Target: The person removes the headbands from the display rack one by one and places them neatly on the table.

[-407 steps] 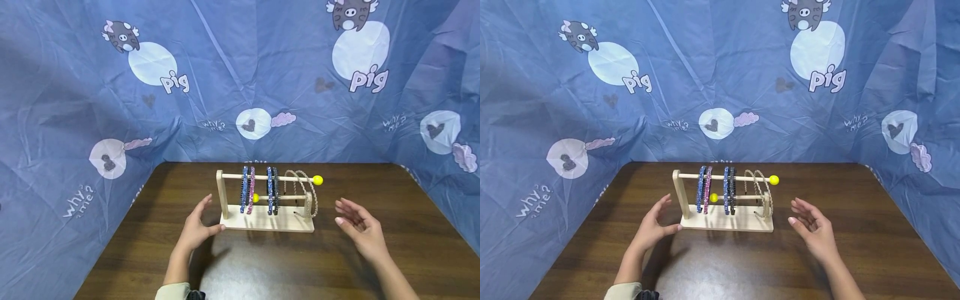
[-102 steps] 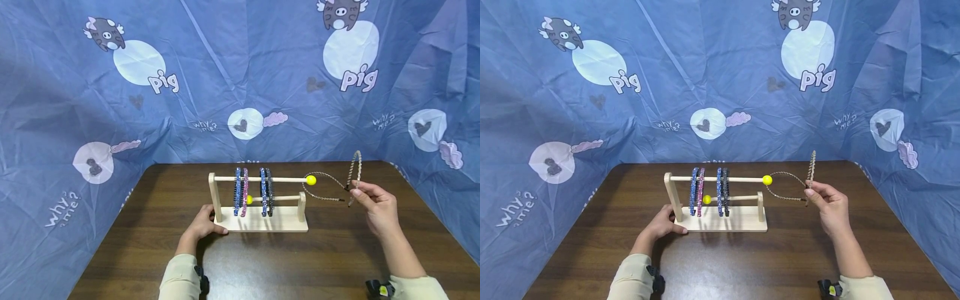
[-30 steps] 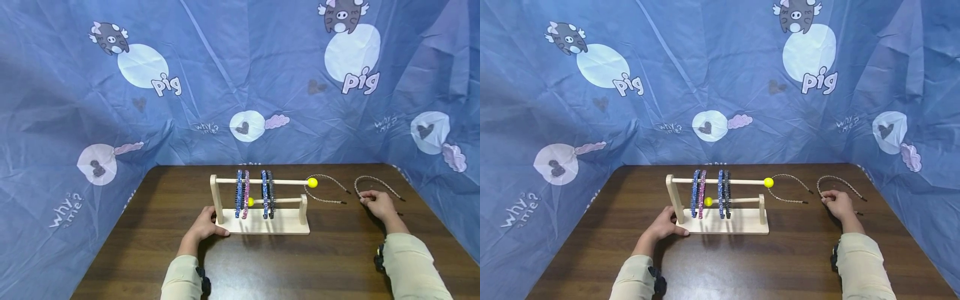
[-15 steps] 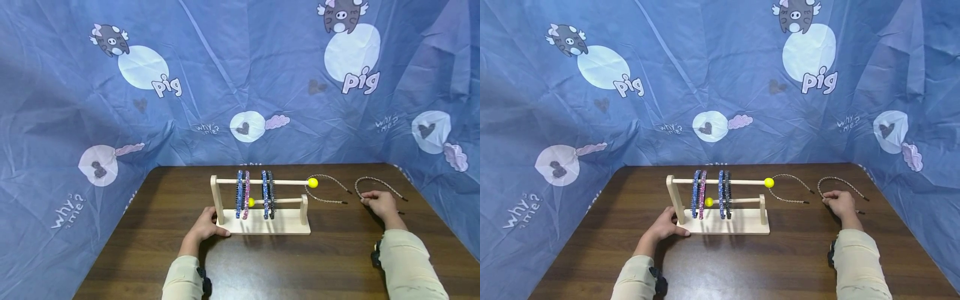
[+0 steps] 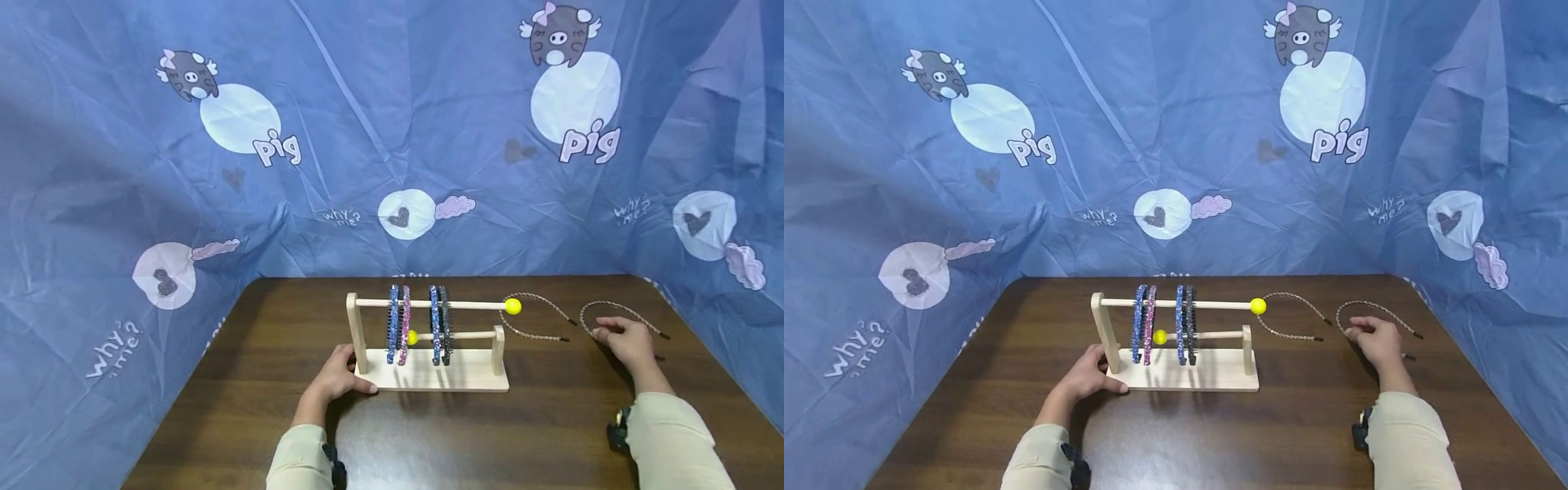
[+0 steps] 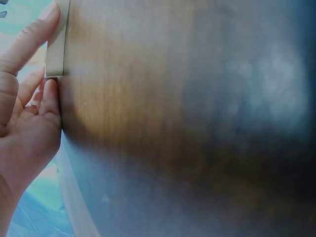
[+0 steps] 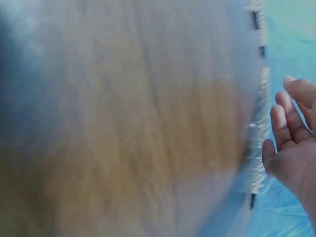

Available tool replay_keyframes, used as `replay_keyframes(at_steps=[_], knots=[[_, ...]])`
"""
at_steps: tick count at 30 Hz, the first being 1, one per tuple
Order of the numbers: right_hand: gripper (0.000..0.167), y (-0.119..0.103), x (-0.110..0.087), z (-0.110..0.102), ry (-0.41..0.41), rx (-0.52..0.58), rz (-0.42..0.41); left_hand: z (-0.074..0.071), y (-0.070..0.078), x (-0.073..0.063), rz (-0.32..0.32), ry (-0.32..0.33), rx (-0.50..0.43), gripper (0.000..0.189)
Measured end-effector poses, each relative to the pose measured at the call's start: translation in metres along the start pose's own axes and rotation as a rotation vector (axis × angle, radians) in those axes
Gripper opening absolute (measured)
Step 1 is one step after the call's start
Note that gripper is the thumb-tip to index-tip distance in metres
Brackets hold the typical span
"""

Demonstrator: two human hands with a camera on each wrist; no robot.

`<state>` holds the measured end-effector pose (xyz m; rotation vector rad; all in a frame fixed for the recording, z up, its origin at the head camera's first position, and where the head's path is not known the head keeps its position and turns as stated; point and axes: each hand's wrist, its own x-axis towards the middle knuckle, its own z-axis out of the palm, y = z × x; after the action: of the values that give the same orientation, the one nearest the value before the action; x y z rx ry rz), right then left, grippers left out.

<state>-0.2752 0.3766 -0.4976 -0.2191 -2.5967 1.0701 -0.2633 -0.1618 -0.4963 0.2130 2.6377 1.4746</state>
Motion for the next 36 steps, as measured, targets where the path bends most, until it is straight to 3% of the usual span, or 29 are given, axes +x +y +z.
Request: replay_keyframes(at_steps=[6, 9, 12, 17, 23, 29, 36], knots=[[0.056, -0.021, -0.012, -0.012, -0.019, 0.270, 0.174, 0.001, -0.001, -0.002, 0.009, 0.002, -0.006, 0.074], [0.053, -0.027, -0.021, -0.017, -0.069, 0.410, 0.240, 0.002, 0.000, -0.002, 0.004, -0.004, 0.001, 0.075], [0.040, -0.034, -0.029, -0.018, -0.101, 0.582, 0.243, 0.002, 0.000, -0.001, 0.008, -0.001, 0.005, 0.075], [0.030, -0.054, -0.041, -0.016, -0.148, 0.742, 0.164, 0.002, -0.002, 0.000, 0.014, 0.001, 0.010, 0.073], [0.028, -0.080, -0.058, -0.008, -0.172, 0.819, 0.098, 0.002, -0.001, -0.001, -0.002, 0.008, 0.032, 0.069], [0.031, -0.092, -0.070, 0.001, -0.228, 0.858, 0.030, 0.001, 0.005, -0.004, 0.065, 0.015, 0.100, 0.063], [0.031, -0.108, -0.077, 0.008, -0.295, 0.887, -0.099, 0.003, 0.006, -0.001, 0.129, 0.020, 0.116, 0.088]])
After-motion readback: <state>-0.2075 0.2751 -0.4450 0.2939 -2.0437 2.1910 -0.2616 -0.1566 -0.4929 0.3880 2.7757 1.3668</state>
